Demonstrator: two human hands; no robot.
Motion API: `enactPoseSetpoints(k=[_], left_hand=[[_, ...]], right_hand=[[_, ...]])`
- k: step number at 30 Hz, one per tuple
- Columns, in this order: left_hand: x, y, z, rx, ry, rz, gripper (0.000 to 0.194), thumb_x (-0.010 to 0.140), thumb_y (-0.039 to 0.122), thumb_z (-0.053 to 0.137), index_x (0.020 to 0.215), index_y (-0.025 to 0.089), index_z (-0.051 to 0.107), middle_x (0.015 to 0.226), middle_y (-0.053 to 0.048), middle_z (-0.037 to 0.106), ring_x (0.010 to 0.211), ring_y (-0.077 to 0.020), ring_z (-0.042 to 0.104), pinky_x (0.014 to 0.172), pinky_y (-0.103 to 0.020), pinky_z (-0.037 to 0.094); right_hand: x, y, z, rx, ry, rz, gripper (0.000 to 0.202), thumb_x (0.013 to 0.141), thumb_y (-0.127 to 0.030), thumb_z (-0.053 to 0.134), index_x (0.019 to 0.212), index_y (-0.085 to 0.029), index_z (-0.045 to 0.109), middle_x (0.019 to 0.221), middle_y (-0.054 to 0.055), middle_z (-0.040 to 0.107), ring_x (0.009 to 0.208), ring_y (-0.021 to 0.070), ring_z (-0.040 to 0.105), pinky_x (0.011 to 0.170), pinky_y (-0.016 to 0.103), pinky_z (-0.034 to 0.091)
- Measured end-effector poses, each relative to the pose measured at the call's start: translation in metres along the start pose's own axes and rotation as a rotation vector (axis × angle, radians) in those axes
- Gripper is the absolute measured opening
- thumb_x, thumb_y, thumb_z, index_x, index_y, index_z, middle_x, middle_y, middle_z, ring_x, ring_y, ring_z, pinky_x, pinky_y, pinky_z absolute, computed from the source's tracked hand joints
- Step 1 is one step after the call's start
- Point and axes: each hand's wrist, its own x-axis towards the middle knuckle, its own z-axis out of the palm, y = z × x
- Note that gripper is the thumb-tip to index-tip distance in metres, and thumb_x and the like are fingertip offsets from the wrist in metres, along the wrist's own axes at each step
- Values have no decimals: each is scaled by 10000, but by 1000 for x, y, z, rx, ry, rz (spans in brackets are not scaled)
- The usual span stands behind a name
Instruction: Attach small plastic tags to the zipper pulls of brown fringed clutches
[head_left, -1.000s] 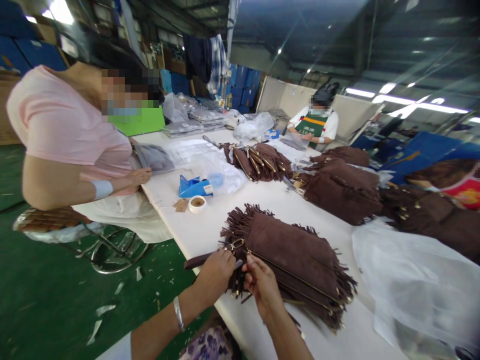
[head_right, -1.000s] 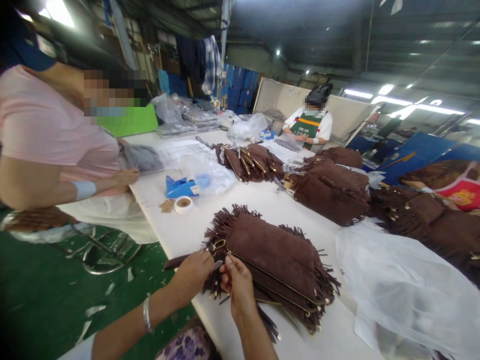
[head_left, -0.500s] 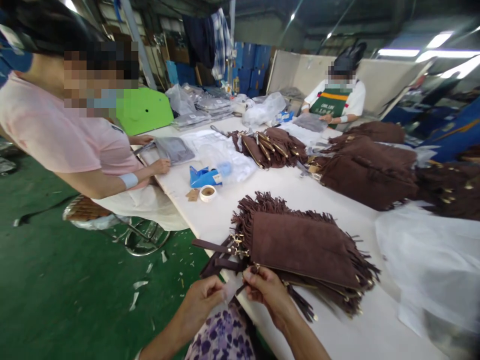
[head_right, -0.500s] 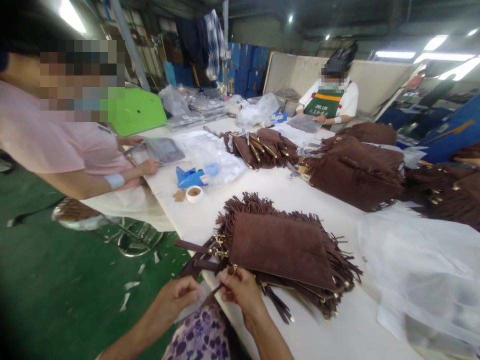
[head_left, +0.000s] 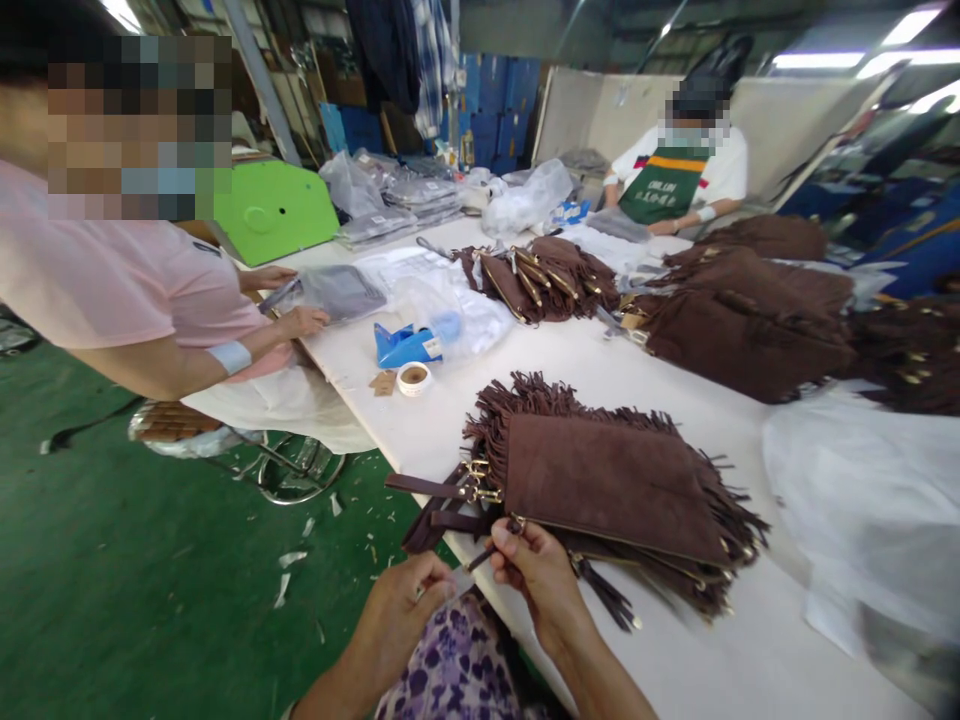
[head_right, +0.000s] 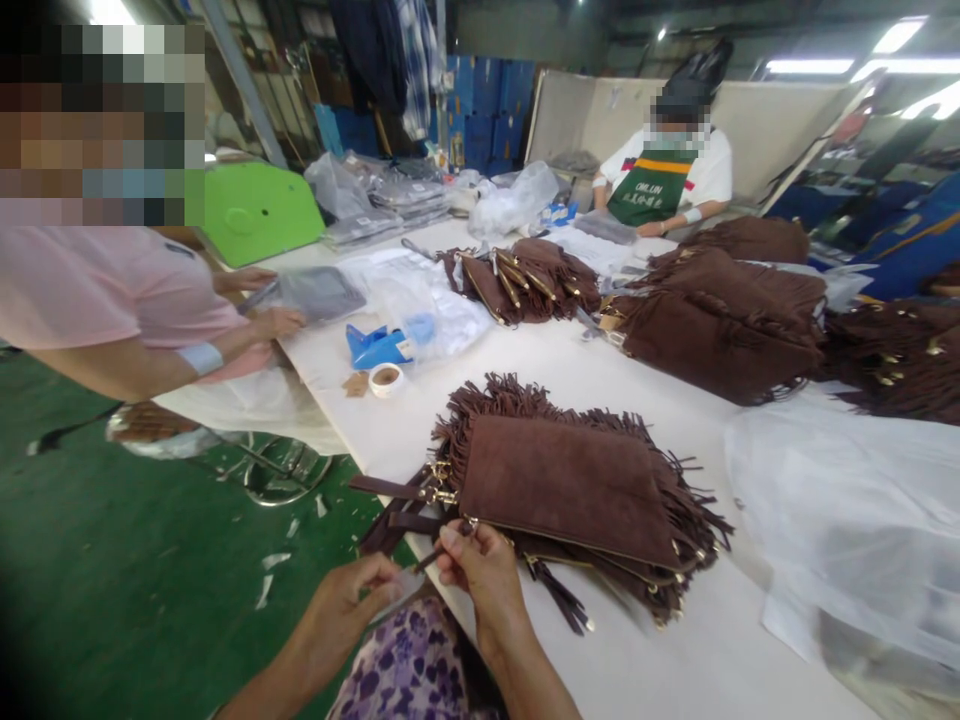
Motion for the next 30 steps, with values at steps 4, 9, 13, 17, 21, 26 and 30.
enactPoseSetpoints(k=[4,9,13,17,21,26,30], left_hand=[[1,4,0,32,18,-19,205,852,326,512,758,193,637,737,6,658,723,-179,583,671,-258,377],[3,6,4,9,7,-65,212,839,329,521,738,183,638,684,17,638,673,-168,567,633,-251,364],[7,5,14,-125,-7,-95,201,822,317,545,751,170,662,683,12,653,677,-169,571,630,-246,374],[16,7,28,-436,-65,-168,226,768,359,620,796,142,677,718,-23,686,669,-179,587,635,-256,413],[27,12,45,-577,-103,-176,312,743,435,657,736,124,638,669,-54,679,583,-162,567,584,-261,399],[33,17,54,-552,-69,-195,304,733,447,644,681,160,560,568,-11,633,525,-145,537,560,-254,378],[26,22,39,-437,-34,-131,253,767,398,607,673,172,544,576,13,614,564,-142,540,587,-246,384]], right_hand=[[1,2,-1,-28,8,-10,415,579,-407,854,823,-135,657,688,25,664,524,88,555,483,185,474],[5,8,-4,-79,5,-29,421,601,-416,837,841,-134,636,698,24,660,537,103,562,486,207,470],[8,11,-5,-125,16,-74,397,630,-420,810,827,-130,624,623,2,624,494,89,520,427,182,384],[10,16,-8,-196,16,-96,396,641,-458,787,787,-134,613,470,-63,491,394,52,376,371,171,250],[9,15,-18,-204,-22,-64,430,627,-500,789,778,-140,609,462,-82,441,390,50,339,370,177,228],[10,-2,-26,-42,88,-42,490,751,-616,637,709,-128,615,640,28,612,424,53,369,389,200,225],[13,-6,-21,54,163,-13,473,701,-581,709,651,-119,618,542,12,558,429,55,327,408,210,212]])
